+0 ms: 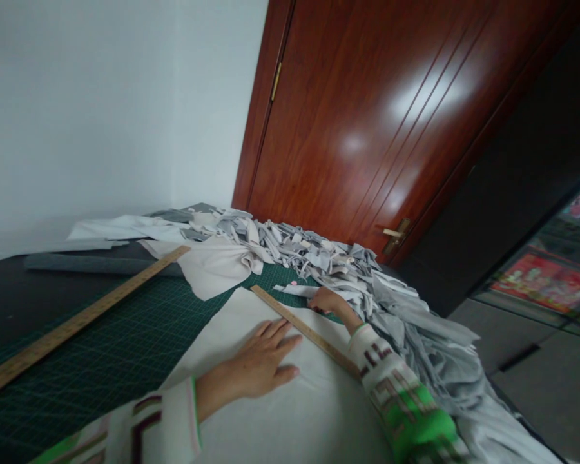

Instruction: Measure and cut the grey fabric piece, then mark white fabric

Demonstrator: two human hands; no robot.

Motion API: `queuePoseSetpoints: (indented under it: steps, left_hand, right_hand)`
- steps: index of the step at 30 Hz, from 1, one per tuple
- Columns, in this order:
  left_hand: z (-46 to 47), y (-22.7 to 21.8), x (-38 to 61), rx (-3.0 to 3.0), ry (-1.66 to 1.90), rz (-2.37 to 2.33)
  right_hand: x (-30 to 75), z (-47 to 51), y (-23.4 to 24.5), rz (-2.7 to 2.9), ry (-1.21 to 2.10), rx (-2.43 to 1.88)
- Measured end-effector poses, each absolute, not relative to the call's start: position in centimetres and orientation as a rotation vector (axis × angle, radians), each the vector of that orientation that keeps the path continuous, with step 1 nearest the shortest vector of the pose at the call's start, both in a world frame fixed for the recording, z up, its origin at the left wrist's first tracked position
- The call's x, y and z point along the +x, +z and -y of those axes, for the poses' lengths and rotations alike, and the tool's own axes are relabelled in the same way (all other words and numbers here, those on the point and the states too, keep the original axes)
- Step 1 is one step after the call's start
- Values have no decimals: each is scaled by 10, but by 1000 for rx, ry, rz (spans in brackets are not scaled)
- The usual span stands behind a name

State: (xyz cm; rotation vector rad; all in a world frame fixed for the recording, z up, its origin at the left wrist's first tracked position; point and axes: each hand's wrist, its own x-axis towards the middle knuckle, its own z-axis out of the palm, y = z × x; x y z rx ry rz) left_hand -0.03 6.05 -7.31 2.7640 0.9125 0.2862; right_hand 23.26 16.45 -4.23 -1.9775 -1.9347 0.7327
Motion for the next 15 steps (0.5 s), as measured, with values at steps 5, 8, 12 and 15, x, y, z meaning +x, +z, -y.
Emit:
queuePoseSetpoints:
  steps: [5,8,12,15]
  left_hand:
    - [-61,-73,0,2762,299,-904]
    - [-61,-74,-1,2759,296,-904]
    - [-60,-74,-2,2755,281,-907]
    - [-60,-74,-2,2754,281,-903]
  right_hand:
    - [231,-154,-11,1764,788,-1712]
    - [235,-149,19,1616,782,-1506]
    - [252,-131,59,1447,748,-1296]
    - [270,-104,87,1366,702,-1192]
